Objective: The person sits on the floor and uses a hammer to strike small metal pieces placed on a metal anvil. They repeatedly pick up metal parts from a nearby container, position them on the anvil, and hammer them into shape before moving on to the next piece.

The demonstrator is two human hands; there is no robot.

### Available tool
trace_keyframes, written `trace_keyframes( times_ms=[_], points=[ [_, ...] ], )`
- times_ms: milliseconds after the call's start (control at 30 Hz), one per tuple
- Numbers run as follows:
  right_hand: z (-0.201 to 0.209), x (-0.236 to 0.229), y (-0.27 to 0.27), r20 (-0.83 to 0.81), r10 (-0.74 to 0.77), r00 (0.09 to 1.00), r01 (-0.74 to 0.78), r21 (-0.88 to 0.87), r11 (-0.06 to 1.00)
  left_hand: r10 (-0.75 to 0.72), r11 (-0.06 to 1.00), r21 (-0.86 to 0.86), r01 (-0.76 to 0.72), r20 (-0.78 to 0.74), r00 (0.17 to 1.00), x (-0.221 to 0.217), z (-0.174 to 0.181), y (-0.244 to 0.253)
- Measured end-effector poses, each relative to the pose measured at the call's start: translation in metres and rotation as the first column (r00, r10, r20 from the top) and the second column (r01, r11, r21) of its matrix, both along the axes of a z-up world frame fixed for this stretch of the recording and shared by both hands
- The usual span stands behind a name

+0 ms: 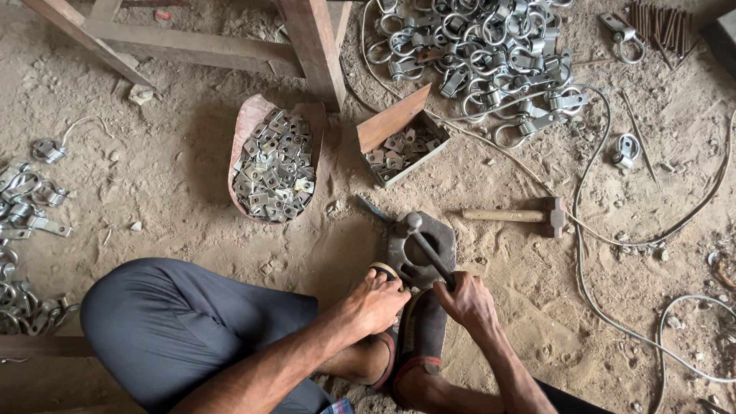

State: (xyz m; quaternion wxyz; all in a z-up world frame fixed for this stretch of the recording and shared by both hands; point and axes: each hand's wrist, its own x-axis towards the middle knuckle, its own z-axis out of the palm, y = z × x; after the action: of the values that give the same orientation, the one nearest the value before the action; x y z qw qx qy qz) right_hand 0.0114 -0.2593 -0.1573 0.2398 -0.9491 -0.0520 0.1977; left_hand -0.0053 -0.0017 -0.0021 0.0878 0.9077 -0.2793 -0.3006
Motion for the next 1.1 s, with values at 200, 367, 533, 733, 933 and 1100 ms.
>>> trace_keyframes(
  times_ms=[200, 367, 533, 733, 933, 1100],
  points=[
    [0.004, -0.001, 0.0, 0.027, 0.064, 0.998, -0.064, -0.006, 0.998, 0.011, 1.0, 0.018, -0.01, -0.035, 0.999, 0.001, 0.0, 0.0],
    [0.004, 0.0, 0.0, -0.065, 0.005, 0.998, 0.0, 0.077, 0.997, 0.007, 0.999, 0.04, -0.004, -0.064, 0.998, 0.002, -0.008, 0.0],
    [-0.036, -0.009, -0.012, 0.225, 0.022, 0.974, -0.04, 0.076, 0.996, 0.008, 0.996, 0.093, -0.002, -0.064, 0.998, 0.0, -0.011, 0.002],
    [-0.038, -0.005, -0.011, 0.381, 0.342, 0.859, -0.306, -0.154, 0.939, 0.084, 0.996, -0.008, -0.083, 0.019, 0.996, 0.008, -0.013, 0.005],
    [0.055, 0.014, 0.004, -0.076, -0.305, 0.949, 0.314, 0.196, 0.929, 0.155, 0.988, 0.017, -0.155, -0.031, 0.987, 0.013, -0.002, 0.001],
    [0.051, 0.001, 0.003, 0.116, -0.327, 0.938, 0.328, 0.008, 0.945, 0.341, 0.939, -0.013, -0.342, 0.132, 0.931, 0.035, -0.039, 0.004]
  ],
)
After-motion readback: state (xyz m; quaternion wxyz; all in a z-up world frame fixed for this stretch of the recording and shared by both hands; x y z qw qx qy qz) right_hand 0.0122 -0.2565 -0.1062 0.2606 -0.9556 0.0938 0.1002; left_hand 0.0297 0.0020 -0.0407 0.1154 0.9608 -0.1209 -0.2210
